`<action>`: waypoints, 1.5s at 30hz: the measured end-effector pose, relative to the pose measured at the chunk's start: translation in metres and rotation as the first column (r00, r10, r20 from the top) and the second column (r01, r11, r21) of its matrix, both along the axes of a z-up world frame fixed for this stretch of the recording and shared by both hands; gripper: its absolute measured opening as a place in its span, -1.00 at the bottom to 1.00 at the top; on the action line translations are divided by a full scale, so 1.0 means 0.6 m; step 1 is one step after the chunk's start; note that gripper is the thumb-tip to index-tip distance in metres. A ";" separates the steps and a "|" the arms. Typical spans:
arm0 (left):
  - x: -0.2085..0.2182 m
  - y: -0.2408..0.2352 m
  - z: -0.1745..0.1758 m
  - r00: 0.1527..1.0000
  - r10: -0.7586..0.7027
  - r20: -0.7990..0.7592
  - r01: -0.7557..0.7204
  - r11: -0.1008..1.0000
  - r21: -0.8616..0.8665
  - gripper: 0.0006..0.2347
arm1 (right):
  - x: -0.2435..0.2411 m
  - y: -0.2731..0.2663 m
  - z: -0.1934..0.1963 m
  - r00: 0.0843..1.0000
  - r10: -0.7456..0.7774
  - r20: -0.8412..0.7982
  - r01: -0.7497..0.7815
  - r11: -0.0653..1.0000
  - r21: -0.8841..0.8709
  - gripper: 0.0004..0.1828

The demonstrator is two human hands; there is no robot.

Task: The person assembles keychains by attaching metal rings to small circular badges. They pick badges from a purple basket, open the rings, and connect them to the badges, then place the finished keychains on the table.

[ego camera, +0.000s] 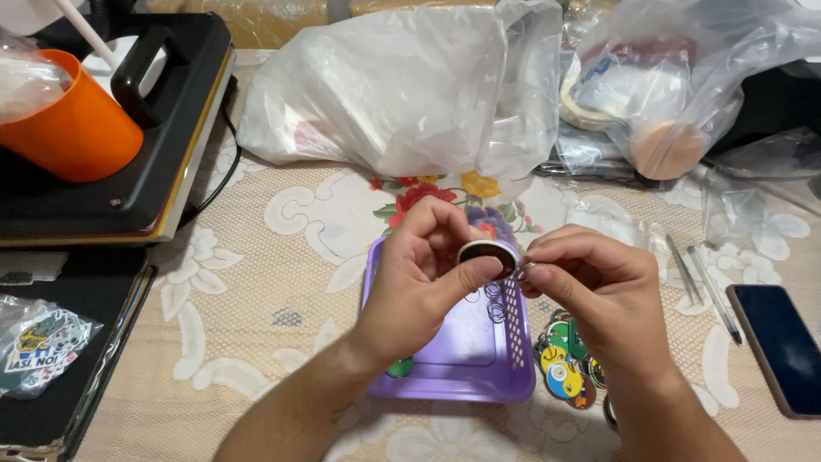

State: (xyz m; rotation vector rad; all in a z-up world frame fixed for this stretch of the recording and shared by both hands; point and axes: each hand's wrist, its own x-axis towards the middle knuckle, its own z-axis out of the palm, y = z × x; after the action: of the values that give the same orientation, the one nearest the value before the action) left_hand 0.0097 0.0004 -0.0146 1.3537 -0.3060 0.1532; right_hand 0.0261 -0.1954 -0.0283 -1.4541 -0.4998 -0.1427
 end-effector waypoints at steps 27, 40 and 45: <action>-0.031 0.002 0.019 0.953 -0.140 0.270 0.020 0.916 0.401 -0.86 | -0.011 0.002 -0.018 0.979 0.174 -0.107 -0.135 0.944 0.302 -0.87; -0.030 0.001 0.014 0.894 -0.312 0.321 0.178 0.905 0.386 -0.86 | -0.011 0.014 -0.031 0.984 0.171 -0.038 -0.153 0.944 0.292 -0.89; -0.028 0.002 0.011 0.883 -0.329 0.335 0.190 0.903 0.386 -0.85 | -0.012 0.011 -0.028 0.975 0.216 -0.061 -0.187 0.930 0.316 -0.91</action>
State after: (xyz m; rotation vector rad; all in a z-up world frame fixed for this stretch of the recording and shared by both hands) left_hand -0.0070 0.0013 -0.0082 1.6074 -0.8902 0.1468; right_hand 0.0191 -0.1887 -0.0454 -1.0904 -0.5213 0.0127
